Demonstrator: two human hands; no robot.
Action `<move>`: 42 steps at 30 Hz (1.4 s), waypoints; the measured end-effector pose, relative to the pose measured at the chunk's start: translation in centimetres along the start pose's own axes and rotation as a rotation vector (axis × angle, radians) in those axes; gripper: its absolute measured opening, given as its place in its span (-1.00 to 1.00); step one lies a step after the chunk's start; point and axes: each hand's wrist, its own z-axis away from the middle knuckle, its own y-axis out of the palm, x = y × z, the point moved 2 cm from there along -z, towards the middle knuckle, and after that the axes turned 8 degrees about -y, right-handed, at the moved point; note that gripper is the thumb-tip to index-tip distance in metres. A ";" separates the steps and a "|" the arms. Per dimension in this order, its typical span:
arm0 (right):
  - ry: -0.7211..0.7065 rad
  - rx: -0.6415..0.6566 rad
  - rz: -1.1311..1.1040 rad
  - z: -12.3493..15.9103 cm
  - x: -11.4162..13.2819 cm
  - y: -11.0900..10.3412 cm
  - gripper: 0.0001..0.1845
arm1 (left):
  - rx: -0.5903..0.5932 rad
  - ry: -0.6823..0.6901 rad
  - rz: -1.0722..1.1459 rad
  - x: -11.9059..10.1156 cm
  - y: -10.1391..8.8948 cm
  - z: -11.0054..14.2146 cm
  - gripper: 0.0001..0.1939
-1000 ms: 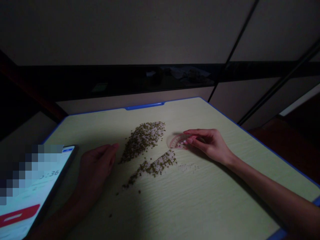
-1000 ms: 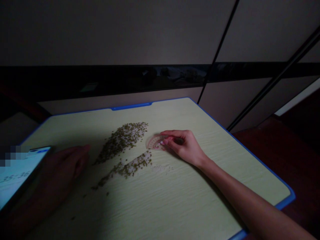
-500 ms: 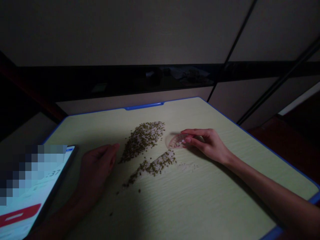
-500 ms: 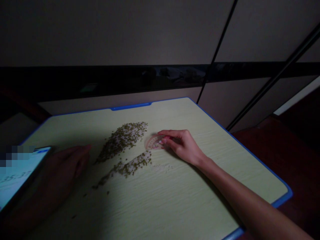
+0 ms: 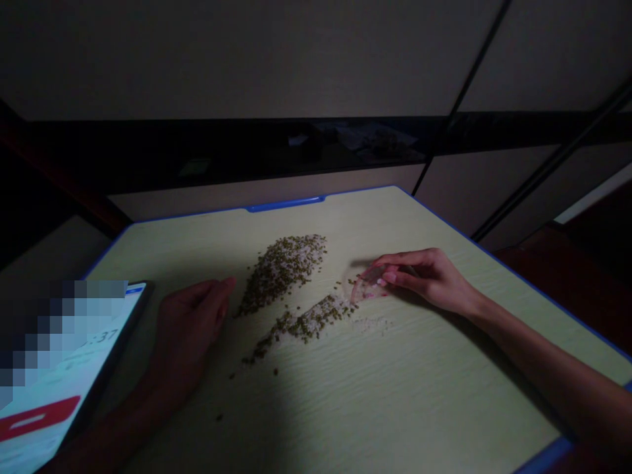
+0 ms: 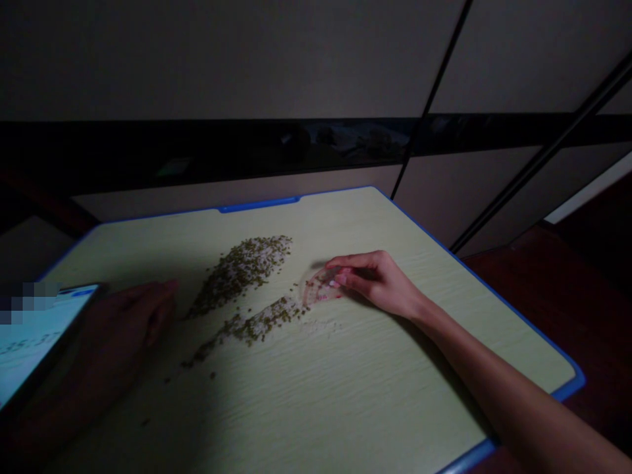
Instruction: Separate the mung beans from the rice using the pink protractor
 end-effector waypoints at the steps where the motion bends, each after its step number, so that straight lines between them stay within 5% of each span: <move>1: 0.004 0.002 -0.019 0.1 0.0 -0.1 -0.73 | 0.002 0.002 -0.009 0.0 0.0 0.0 -0.64; 11: 0.127 0.036 -0.235 0.7 -0.1 -0.5 -0.76 | 0.011 0.019 -0.019 0.8 0.0 -0.6 -0.61; 21: 0.080 0.146 -0.161 1.0 0.4 -0.5 -0.77 | 0.011 0.013 -0.009 0.3 0.0 -0.3 -0.63; 29: 0.134 0.003 -0.237 0.9 0.3 -0.4 -0.78 | 0.012 0.000 -0.009 0.7 -0.1 -0.6 -0.63; 42: 0.122 -0.114 -0.033 0.6 -0.3 -0.5 -0.72 | 0.010 0.011 -0.016 0.3 -0.1 -0.2 -0.62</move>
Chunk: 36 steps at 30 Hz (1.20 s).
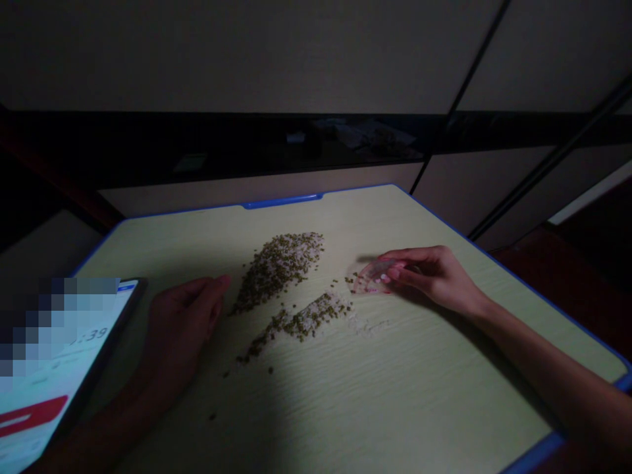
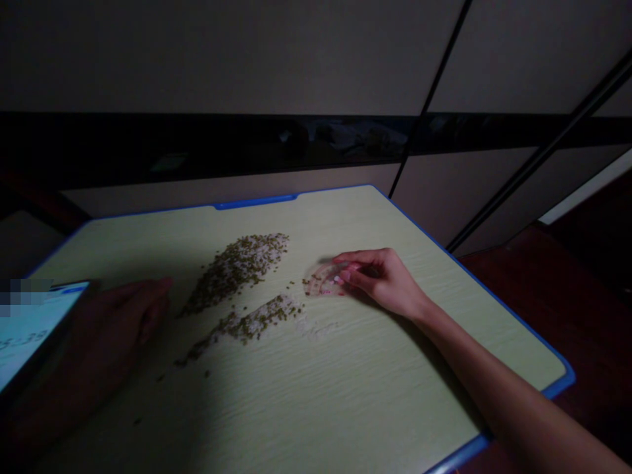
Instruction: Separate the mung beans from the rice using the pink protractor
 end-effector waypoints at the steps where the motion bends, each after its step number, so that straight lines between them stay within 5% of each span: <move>1: 0.006 -0.002 -0.008 0.0 0.0 0.1 -0.71 | 0.003 0.004 -0.003 0.1 0.0 0.0 -0.62; 36: -0.053 0.036 -0.022 -0.5 0.2 1.5 -0.67 | 0.005 0.014 -0.003 -0.1 0.0 -0.2 -0.62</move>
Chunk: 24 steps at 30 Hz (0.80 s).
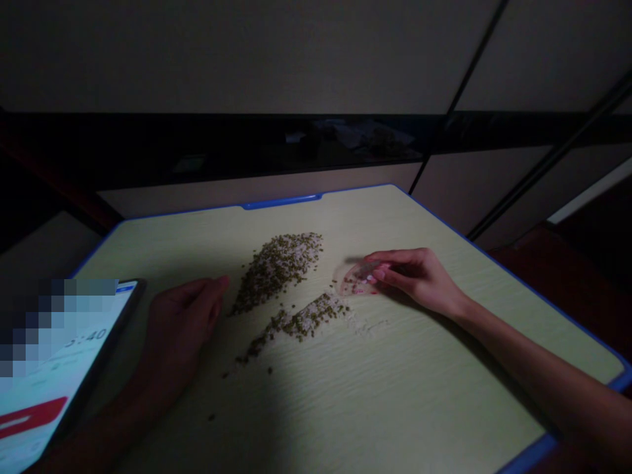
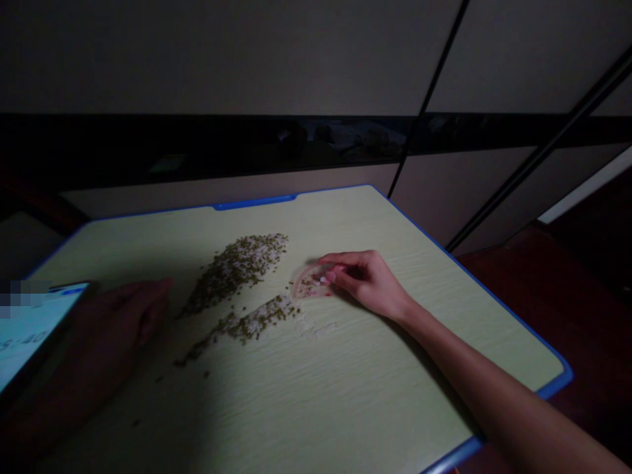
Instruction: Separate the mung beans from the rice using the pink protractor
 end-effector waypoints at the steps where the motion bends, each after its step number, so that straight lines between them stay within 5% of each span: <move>1: 0.006 0.013 -0.012 0.0 0.0 -0.1 -0.68 | 0.002 -0.002 0.002 0.1 0.0 0.0 -0.62; 19: 0.078 0.160 -0.334 0.6 -0.2 -0.7 -0.79 | -0.003 0.015 0.015 0.5 0.1 -0.3 -0.62; 24: 0.094 0.092 -0.313 0.7 -0.1 -0.7 -0.81 | 0.017 -0.013 0.038 0.7 0.2 -0.3 -0.62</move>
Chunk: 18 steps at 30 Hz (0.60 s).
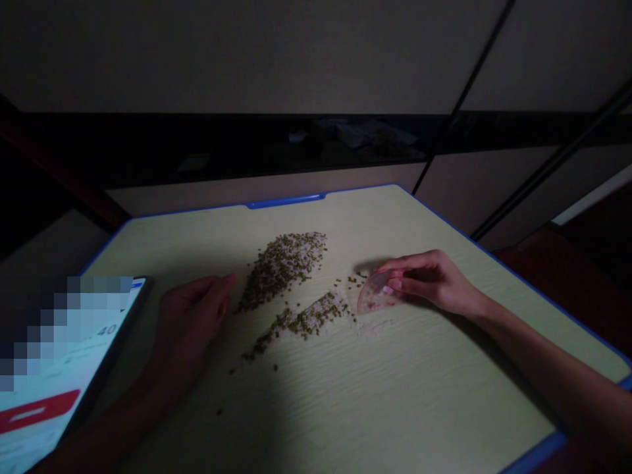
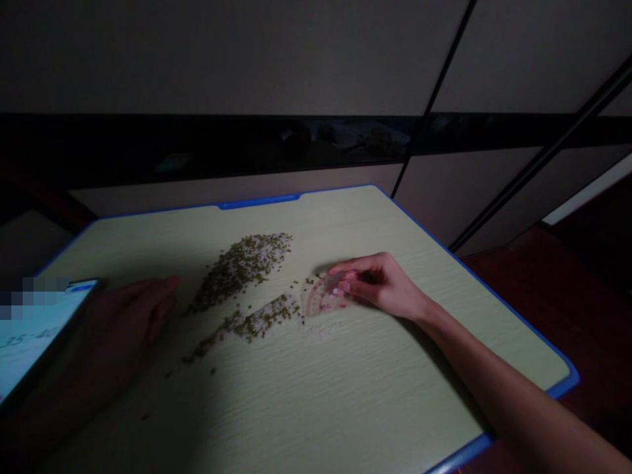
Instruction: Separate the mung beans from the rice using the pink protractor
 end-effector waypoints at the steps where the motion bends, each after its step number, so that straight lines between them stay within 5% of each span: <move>1: 0.003 -0.010 0.007 0.0 -0.1 0.0 -0.82 | 0.000 -0.004 0.002 0.0 0.0 0.0 -0.62; 18: -0.073 0.107 0.177 0.3 0.4 0.5 -0.80 | -0.019 0.012 -0.022 -0.2 -0.1 0.2 -0.63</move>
